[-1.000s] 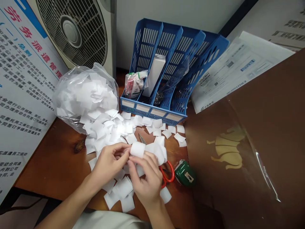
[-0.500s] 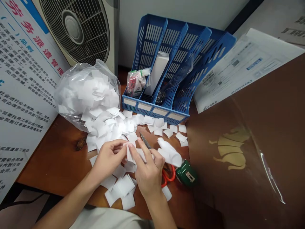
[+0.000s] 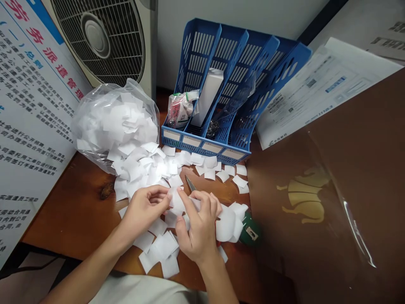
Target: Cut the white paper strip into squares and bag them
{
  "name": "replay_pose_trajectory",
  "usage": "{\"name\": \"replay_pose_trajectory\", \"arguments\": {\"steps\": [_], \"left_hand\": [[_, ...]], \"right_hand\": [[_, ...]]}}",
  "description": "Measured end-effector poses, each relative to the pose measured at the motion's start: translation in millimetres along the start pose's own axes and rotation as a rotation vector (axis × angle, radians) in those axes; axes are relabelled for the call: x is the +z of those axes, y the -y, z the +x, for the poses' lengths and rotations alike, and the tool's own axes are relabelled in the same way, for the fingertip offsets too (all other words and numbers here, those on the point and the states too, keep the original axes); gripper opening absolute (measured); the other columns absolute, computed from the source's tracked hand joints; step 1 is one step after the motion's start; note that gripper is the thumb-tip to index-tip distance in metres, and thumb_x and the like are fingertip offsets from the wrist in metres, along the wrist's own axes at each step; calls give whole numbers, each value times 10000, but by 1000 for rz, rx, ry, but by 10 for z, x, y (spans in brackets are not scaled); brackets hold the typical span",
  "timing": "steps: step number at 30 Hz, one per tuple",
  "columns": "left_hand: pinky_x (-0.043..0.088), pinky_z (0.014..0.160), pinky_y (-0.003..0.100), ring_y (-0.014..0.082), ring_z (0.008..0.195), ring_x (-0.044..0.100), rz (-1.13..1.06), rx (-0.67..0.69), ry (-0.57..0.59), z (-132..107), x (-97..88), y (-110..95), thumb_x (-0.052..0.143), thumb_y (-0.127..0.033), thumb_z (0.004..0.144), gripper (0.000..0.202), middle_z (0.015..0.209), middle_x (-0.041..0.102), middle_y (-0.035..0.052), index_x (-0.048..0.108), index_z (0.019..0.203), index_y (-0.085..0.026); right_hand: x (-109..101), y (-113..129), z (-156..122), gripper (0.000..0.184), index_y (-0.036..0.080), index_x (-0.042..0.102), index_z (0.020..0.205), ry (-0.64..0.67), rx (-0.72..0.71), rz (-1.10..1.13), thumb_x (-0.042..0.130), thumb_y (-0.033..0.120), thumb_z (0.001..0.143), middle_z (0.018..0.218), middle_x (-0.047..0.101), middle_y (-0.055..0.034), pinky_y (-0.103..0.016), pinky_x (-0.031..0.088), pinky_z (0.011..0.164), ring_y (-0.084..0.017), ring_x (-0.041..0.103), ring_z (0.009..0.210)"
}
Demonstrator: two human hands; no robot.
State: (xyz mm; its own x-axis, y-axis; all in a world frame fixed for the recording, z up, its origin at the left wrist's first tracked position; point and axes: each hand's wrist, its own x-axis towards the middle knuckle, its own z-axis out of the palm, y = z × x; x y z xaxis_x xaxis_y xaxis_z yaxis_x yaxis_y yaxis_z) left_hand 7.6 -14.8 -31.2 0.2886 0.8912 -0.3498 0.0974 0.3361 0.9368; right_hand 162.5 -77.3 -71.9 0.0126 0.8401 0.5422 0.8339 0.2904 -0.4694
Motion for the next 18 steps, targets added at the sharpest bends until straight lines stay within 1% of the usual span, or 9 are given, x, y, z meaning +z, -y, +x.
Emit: {"name": "replay_pose_trajectory", "arguments": {"steps": [3,5,7,9,11,12,14,16,18], "left_hand": [[551,611,194,128,668,639,-37,6,26,-8,-5,26,858,-307,745,256,788,724,29,751,911,-145],[545,593,200,132,661,634,-41,2,43,-24,-10,20,858,-331,751,254,792,725,32,743,886,-149],[549,597,213,145,675,643,1,36,25,-49,-21,-6,813,-397,809,261,793,724,38,738,868,-154],[548,622,215,147,690,647,88,110,-59,-80,-41,-50,736,-458,882,304,779,717,41,731,835,-158],[530,626,207,144,695,643,171,167,-127,-110,-64,-101,704,-478,906,340,760,708,41,727,791,-159],[518,616,204,143,692,638,199,173,-123,-121,-72,-122,714,-476,897,339,754,704,42,730,777,-159],[503,590,209,148,692,626,214,147,-45,-132,-78,-147,749,-464,865,317,779,707,51,744,777,-159],[503,576,219,149,694,616,186,98,34,-125,-66,-141,772,-459,840,302,852,716,67,751,811,-160],[508,577,229,132,668,594,157,65,62,-102,-41,-110,788,-448,822,292,922,710,72,739,834,-161]], "right_hand": [[-88,0,101,453,171,574,1374,57,130,172,534,338,955,1046,613,-104,-511,425,966,-271,585,981],[-139,-32,173,424,199,572,1346,137,254,261,606,344,949,945,664,-54,-419,471,885,-234,612,888],[-188,-87,239,296,243,640,1225,245,333,350,629,333,943,915,706,-21,-369,482,845,-218,633,866],[-230,-152,296,134,253,687,1033,313,373,417,633,332,939,917,735,-3,-355,481,846,-213,656,868],[-251,-210,340,120,241,681,899,320,404,440,628,338,943,887,743,4,-354,479,843,-210,666,841],[-250,-233,355,132,239,683,881,310,420,441,626,339,944,873,743,4,-353,480,833,-210,667,830],[-221,-262,368,134,236,702,880,281,440,450,633,334,939,880,750,-4,-350,488,822,-216,674,837],[-167,-273,359,123,233,726,881,243,449,490,649,317,928,891,762,-13,-346,500,819,-220,688,850],[-111,-276,335,107,232,749,891,204,438,532,666,293,920,905,774,-21,-346,511,831,-220,701,867]]}}
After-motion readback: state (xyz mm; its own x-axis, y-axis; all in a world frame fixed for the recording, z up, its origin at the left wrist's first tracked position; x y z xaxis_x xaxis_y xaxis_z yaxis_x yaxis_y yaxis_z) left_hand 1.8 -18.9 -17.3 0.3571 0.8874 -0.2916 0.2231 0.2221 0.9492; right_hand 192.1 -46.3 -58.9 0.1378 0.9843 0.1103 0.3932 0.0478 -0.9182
